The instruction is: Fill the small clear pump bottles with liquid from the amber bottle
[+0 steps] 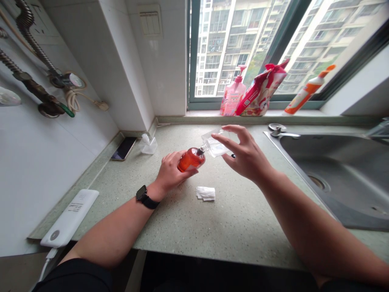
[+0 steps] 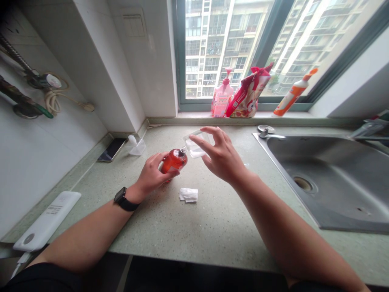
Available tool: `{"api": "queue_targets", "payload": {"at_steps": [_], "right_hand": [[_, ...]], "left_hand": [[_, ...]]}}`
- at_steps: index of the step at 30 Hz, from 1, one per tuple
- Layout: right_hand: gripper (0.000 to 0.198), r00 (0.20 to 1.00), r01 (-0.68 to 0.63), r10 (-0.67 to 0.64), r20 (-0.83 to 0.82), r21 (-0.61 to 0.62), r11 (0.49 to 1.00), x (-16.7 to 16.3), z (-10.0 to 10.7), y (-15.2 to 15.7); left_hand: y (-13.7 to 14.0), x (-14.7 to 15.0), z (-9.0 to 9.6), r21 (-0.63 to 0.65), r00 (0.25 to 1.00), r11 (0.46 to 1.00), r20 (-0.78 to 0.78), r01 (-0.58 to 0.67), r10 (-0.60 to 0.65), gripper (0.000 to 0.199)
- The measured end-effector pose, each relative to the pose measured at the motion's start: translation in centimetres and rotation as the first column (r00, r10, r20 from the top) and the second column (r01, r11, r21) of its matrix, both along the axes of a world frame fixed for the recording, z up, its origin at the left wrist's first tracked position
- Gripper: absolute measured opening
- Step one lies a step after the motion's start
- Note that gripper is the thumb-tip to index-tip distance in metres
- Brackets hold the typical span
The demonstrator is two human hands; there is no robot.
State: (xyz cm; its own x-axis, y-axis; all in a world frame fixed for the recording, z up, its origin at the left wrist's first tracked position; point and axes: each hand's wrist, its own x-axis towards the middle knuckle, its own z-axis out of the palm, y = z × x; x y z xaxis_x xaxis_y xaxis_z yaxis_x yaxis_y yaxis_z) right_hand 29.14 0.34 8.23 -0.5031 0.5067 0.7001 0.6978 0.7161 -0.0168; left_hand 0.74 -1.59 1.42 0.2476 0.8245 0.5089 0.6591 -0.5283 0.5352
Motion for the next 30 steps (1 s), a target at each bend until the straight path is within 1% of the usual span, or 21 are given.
{"api": "queue_targets", "payload": {"at_steps": [10, 16, 22, 30], "right_hand": [[0.086, 1.000, -0.019, 0.019, -0.015, 0.010, 1.000, -0.07, -0.09, 0.10], [0.087, 1.000, -0.003, 0.003, -0.026, -0.001, 1.000, -0.26, -0.13, -0.01], [0.082, 1.000, 0.007, -0.007, -0.022, -0.005, 1.000, -0.38, -0.20, -0.15], [0.083, 1.000, 0.008, -0.008, -0.016, 0.000, 1.000, -0.50, -0.09, -0.28]], "left_hand": [[0.30, -0.04, -0.29, 0.008, 1.000, 1.000, 0.002, 0.003, -0.003, 0.070], [0.22, -0.02, -0.25, 0.010, 1.000, 1.000, 0.012, 0.010, -0.010, 0.069], [0.16, -0.02, -0.16, 0.010, 1.000, 1.000, 0.009, 0.010, -0.011, 0.069], [0.15, -0.05, -0.14, 0.010, 1.000, 1.000, 0.000, 0.007, -0.007, 0.069]]}}
